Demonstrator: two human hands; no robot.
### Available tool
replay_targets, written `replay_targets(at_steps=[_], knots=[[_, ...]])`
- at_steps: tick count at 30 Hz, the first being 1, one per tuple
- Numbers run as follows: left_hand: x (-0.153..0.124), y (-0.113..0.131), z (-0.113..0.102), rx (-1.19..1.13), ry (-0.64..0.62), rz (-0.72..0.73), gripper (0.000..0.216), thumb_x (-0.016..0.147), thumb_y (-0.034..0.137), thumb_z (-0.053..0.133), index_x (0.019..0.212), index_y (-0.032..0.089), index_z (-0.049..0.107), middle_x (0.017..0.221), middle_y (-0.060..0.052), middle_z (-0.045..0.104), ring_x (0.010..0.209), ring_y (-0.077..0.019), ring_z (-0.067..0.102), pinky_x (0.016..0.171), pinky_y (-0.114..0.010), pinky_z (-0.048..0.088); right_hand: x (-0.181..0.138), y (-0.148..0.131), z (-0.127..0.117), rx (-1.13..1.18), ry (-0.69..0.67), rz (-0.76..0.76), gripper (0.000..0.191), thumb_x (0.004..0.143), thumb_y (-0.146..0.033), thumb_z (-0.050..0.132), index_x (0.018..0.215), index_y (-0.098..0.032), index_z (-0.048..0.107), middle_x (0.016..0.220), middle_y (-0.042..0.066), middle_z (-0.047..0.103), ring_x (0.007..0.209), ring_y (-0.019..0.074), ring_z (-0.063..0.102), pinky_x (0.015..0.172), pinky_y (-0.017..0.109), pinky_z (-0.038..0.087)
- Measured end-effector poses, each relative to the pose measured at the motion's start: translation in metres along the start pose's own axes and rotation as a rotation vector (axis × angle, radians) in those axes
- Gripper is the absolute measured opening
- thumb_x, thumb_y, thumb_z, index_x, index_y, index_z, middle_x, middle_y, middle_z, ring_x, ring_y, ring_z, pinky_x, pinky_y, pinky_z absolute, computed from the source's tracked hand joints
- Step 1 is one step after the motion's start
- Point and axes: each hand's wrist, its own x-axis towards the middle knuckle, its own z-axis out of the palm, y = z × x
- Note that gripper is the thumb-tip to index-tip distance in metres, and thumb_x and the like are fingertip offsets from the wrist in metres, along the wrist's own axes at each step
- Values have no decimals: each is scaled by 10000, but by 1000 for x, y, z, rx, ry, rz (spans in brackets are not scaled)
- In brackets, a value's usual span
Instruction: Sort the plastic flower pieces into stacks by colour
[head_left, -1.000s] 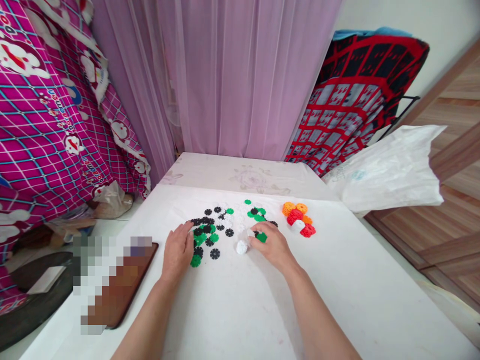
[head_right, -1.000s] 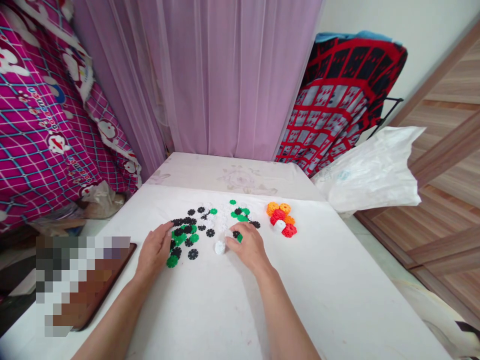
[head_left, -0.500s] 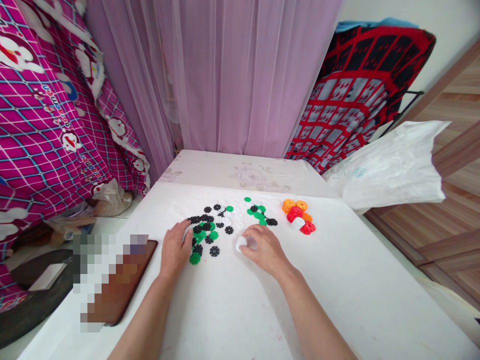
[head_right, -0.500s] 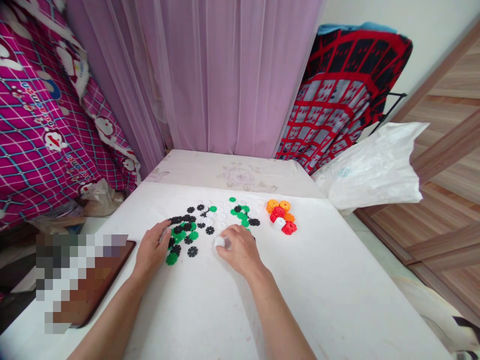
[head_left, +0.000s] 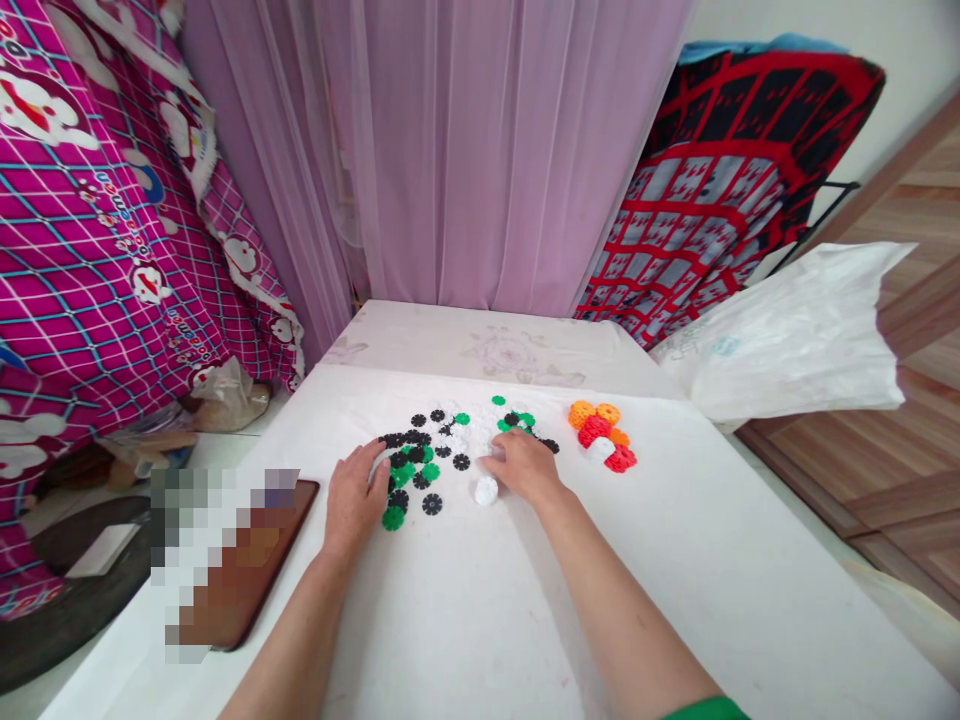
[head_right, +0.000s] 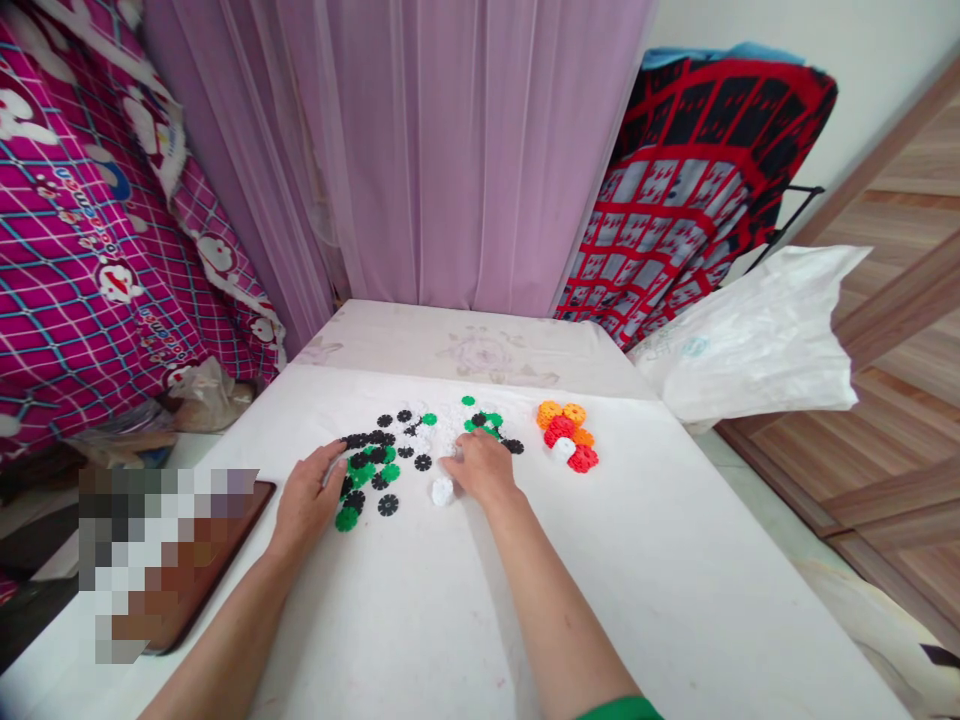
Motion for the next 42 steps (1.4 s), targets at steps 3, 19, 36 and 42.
replay_targets(at_steps=[3,19,36,42], knots=[[0,1,0,-2,-1,-7,423,923,400,379,1220,219,620,1327,-86,628,1276,-294,526,1110,-553,335,6,-6,0,-57,-21,16,276,815,-410,624,1007,-226,698,1080,55,664,1008,200,619,790,266,437],[0,2,1,19,-25,-12,433,935,403,374,1248,219,610,1350,-90,611,1297,-287,510,1131,-547,303,-36,16,-17,445,-18,-69,167,702,-297,659,849,-226,625,848,-25,637,749,133,577,683,245,405],[0,1,1,5,-5,-10,398,922,394,407,1222,252,626,1328,-75,630,1274,-278,533,1122,-535,323,-47,-3,-27,250,-158,-246,572,710,-222,651,1272,-260,555,1220,46,600,1054,195,581,887,280,408],[0,0,0,23,-27,-3,414,925,389,398,1235,225,618,1342,-90,619,1285,-282,524,1122,-539,320,-44,-6,-24,142,-192,-384,447,705,-176,615,1136,-288,653,1103,16,646,1041,198,582,879,276,397]])
